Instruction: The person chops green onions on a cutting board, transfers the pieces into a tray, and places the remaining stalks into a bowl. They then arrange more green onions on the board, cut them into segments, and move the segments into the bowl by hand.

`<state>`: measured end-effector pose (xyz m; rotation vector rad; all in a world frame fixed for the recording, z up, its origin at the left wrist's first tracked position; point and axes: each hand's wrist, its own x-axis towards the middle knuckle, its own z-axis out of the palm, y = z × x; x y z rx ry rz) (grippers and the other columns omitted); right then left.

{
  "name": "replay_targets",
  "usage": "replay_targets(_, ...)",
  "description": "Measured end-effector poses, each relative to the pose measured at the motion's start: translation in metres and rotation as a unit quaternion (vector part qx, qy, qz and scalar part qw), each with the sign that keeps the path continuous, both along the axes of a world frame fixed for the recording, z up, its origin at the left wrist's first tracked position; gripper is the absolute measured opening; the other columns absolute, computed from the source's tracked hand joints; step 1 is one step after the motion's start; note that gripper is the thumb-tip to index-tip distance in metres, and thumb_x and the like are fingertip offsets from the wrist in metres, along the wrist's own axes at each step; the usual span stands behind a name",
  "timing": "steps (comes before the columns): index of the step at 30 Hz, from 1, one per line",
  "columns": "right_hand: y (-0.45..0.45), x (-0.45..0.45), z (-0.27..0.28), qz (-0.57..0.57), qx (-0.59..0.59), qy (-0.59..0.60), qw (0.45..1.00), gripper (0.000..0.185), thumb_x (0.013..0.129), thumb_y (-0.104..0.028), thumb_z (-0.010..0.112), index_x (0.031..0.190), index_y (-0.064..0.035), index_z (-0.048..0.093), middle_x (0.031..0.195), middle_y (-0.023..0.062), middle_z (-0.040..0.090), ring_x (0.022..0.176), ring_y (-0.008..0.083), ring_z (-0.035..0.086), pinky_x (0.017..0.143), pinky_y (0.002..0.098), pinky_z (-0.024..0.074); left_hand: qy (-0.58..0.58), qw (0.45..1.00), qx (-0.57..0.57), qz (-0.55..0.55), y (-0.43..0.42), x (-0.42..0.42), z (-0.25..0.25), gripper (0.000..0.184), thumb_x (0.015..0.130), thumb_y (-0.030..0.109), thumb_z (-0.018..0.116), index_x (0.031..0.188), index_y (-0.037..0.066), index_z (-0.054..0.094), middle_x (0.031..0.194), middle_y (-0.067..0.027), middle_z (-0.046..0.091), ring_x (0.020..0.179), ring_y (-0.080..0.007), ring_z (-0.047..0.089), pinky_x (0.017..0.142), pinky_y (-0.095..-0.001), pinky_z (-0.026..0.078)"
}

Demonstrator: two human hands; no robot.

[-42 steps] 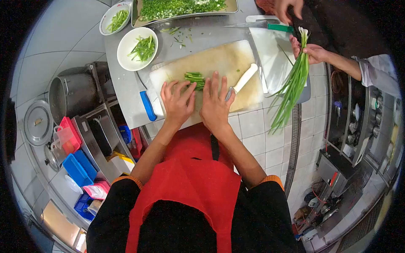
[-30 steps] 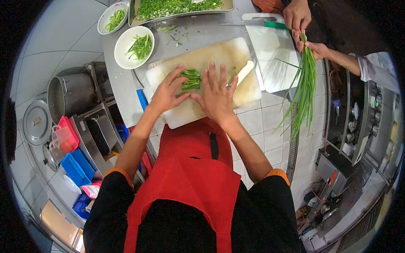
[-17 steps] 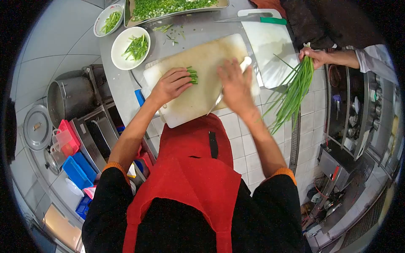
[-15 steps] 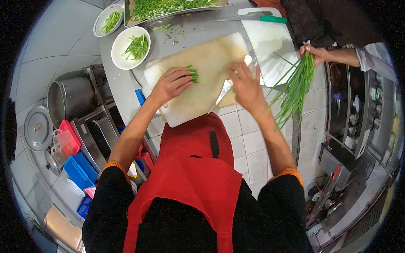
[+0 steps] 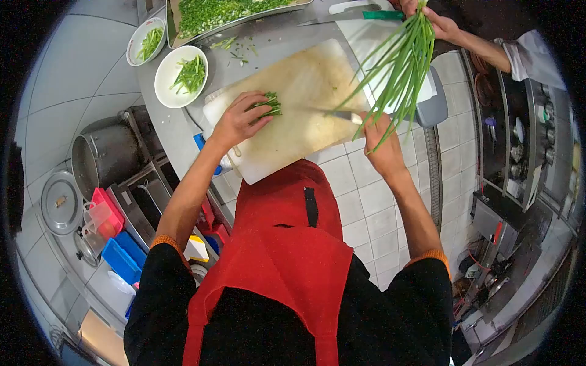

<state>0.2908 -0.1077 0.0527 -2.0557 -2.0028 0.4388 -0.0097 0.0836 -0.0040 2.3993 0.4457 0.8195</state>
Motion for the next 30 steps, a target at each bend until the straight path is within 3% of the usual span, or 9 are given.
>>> replay_targets(5,-0.024,-0.048,0.005,-0.143,-0.053,0.054,0.987,0.031,0.098,-0.003,0.048,0.129,-0.0010,0.048,0.108,0.0252,0.059,0.097,0.0465,0.058,0.084,0.0502,0.0485,-0.012,0.999,-0.004,0.033,-0.015,0.003,-0.005,0.023,0.073,0.003,0.082,0.092,0.003,0.070,0.101,-0.0119,0.067,0.098,-0.0309,0.066,0.083,-0.0383,0.056)
replay_targets(8,-0.014,-0.090,0.002,-0.184,-0.030,0.166,0.968,0.032,0.101,-0.008,0.047,0.131,-0.0007,0.046,0.107,0.0293,0.060,0.096,0.0488,0.060,0.082,0.0531,0.0490,-0.025,0.997,0.001,0.077,-0.037,0.006,-0.006,0.022,0.072,0.001,0.081,0.090,0.002,0.070,0.097,-0.0114,0.067,0.094,-0.0299,0.066,0.080,-0.0374,0.057)
replay_targets(11,-0.004,-0.117,0.000,-0.193,-0.074,0.202,0.957,0.031,0.100,-0.011,0.049,0.130,-0.0018,0.046,0.106,0.0307,0.061,0.093,0.0509,0.061,0.078,0.0555,0.0503,-0.025,0.993,0.001,0.113,-0.050,0.011,-0.002,0.021,0.071,-0.002,0.081,0.089,0.001,0.070,0.095,-0.0109,0.066,0.091,-0.0291,0.066,0.078,-0.0365,0.056)
replay_targets(14,0.002,-0.132,0.001,-0.170,-0.104,0.165,0.966,0.025,0.095,-0.006,0.048,0.120,-0.0026,0.046,0.096,0.0263,0.061,0.078,0.0496,0.064,0.068,0.0569,0.0541,-0.011,0.990,0.005,0.144,-0.052,0.012,-0.002,0.021,0.071,-0.002,0.081,0.089,0.001,0.070,0.095,-0.0109,0.065,0.090,-0.0290,0.066,0.077,-0.0363,0.056)
replay_targets(17,0.002,-0.138,-0.003,-0.141,-0.113,0.158,0.971,0.022,0.095,-0.007,0.049,0.116,-0.0028,0.046,0.094,0.0252,0.061,0.076,0.0492,0.064,0.063,0.0570,0.0537,-0.014,0.990,0.002,0.144,-0.051,0.011,-0.001,0.019,0.072,-0.002,0.080,0.088,0.001,0.070,0.095,-0.0102,0.065,0.089,-0.0282,0.066,0.076,-0.0362,0.056)
replay_targets(21,0.003,-0.139,0.001,-0.142,-0.132,0.158,0.968,0.016,0.097,-0.010,0.048,0.112,-0.0030,0.045,0.092,0.0246,0.060,0.075,0.0492,0.064,0.062,0.0571,0.0534,-0.019,0.989,0.007,0.145,-0.052,0.010,-0.002,0.016,0.073,-0.002,0.079,0.086,0.002,0.071,0.094,-0.0086,0.067,0.088,-0.0269,0.067,0.076,-0.0352,0.056)
replay_targets(23,0.003,-0.141,0.000,-0.158,-0.081,0.203,0.963,0.014,0.101,-0.014,0.046,0.109,-0.0036,0.044,0.091,0.0245,0.060,0.073,0.0491,0.063,0.062,0.0570,0.0532,-0.019,0.989,0.013,0.144,-0.053,0.009,-0.003,0.016,0.073,-0.002,0.079,0.086,0.003,0.072,0.093,-0.0081,0.067,0.088,-0.0265,0.068,0.076,-0.0349,0.056)
replay_targets(30,0.003,-0.147,0.008,-0.159,-0.089,0.184,0.966,0.017,0.103,-0.021,0.044,0.107,-0.0041,0.043,0.089,0.0252,0.061,0.071,0.0482,0.064,0.061,0.0556,0.0537,-0.004,0.991,0.044,0.123,-0.050,0.012,-0.001,0.017,0.070,-0.003,0.078,0.085,0.003,0.071,0.089,-0.0079,0.068,0.089,-0.0262,0.068,0.077,-0.0343,0.057)
